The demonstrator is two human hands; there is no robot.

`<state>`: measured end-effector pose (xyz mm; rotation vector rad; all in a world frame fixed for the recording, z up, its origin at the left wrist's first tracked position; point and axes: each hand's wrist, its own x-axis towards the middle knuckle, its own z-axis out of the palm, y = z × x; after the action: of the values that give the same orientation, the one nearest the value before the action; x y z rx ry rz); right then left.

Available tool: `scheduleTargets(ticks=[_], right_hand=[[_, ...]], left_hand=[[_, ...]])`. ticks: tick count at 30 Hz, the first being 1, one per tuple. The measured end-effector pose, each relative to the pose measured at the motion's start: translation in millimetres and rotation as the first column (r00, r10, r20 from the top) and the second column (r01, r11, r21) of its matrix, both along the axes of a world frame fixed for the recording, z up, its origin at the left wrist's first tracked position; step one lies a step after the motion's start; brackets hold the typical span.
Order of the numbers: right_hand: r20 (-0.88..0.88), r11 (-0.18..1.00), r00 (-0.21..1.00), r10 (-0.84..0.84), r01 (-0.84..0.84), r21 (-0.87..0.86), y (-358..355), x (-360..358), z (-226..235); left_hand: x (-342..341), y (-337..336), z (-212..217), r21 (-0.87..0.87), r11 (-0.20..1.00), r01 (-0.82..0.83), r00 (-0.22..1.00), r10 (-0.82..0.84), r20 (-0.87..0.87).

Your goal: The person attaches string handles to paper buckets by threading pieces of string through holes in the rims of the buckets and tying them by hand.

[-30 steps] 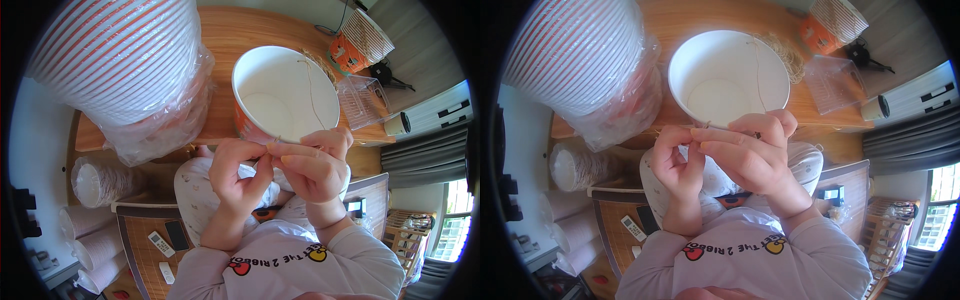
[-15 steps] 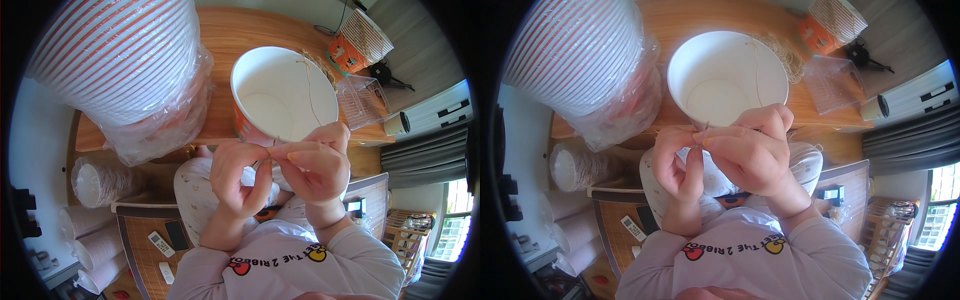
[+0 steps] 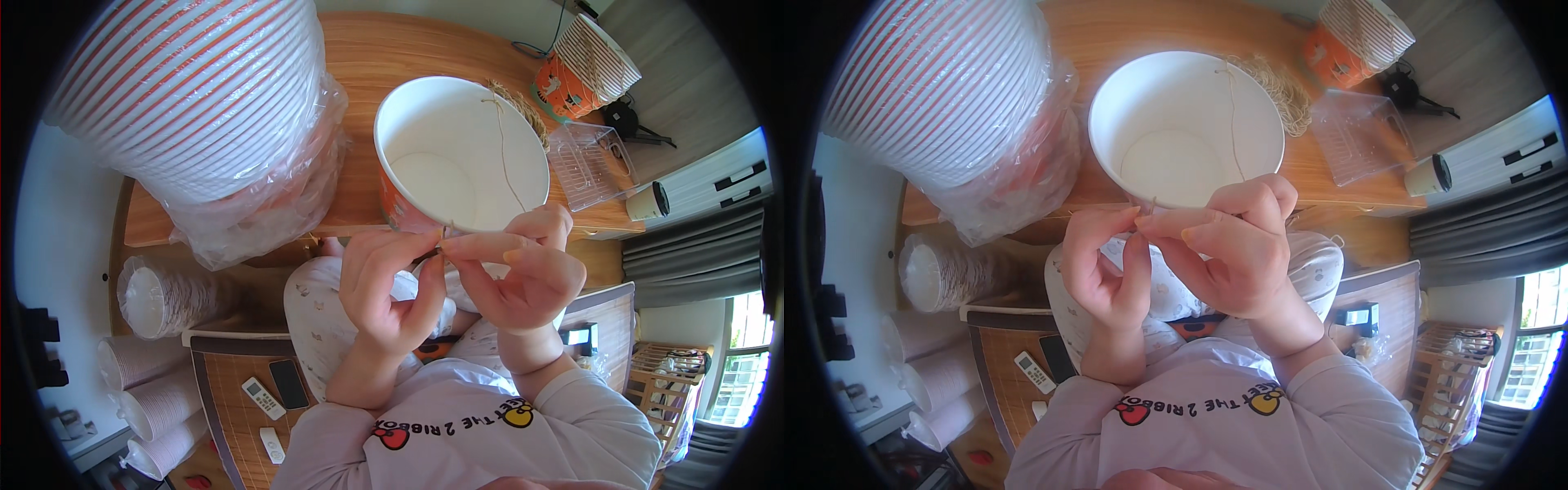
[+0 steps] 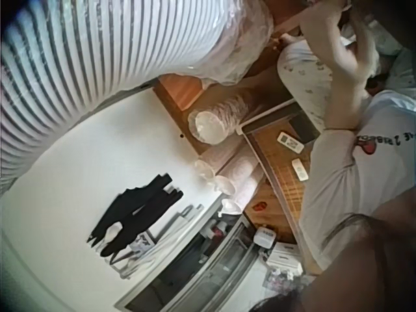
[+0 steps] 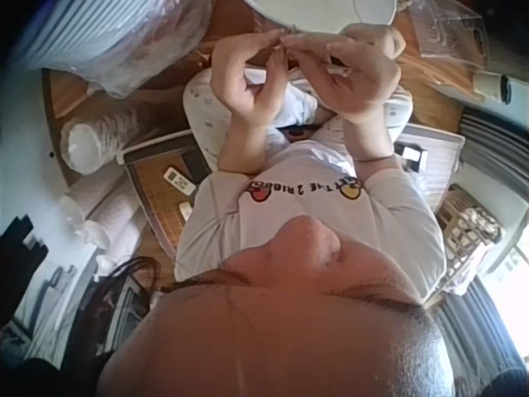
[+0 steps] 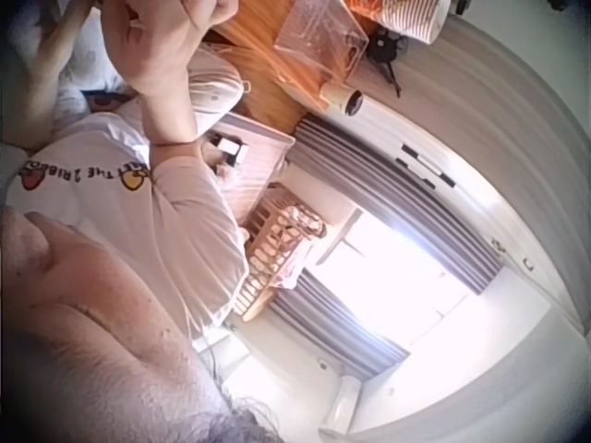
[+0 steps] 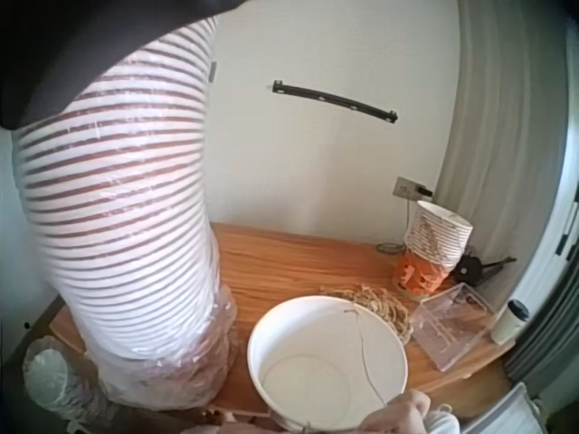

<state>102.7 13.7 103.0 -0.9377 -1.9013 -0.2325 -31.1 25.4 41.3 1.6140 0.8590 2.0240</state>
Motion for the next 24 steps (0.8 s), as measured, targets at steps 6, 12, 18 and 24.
scheduleTargets(ticks=[6, 12, 18, 24], right_hand=[[0.005, 1.0, 1.0, -0.01, 0.01, 0.01, 0.0, -0.7, 0.1], [0.011, 0.999, 1.0, -0.008, 0.007, 0.05, 2.7, 1.7, -2.8], [0.055, 0.999, 0.997, -0.049, 0.049, -0.007, -1.1, 0.2, 4.8], [0.007, 0.999, 0.999, -0.047, 0.047, 0.018, 0.8, -2.4, 2.0]], left_hand=[[0.7, 0.0, -0.8, -0.023, 0.999, 0.037, 0.999, -0.036, 0.022], [-0.6, -1.8, 1.3, -0.086, 0.988, 0.131, 0.991, -0.128, 0.042], [2.0, -7.5, -4.9, -0.169, 0.924, 0.342, 0.914, -0.285, 0.289], [4.3, -7.9, -5.5, -0.195, 0.911, 0.363, 0.899, -0.287, 0.331]])
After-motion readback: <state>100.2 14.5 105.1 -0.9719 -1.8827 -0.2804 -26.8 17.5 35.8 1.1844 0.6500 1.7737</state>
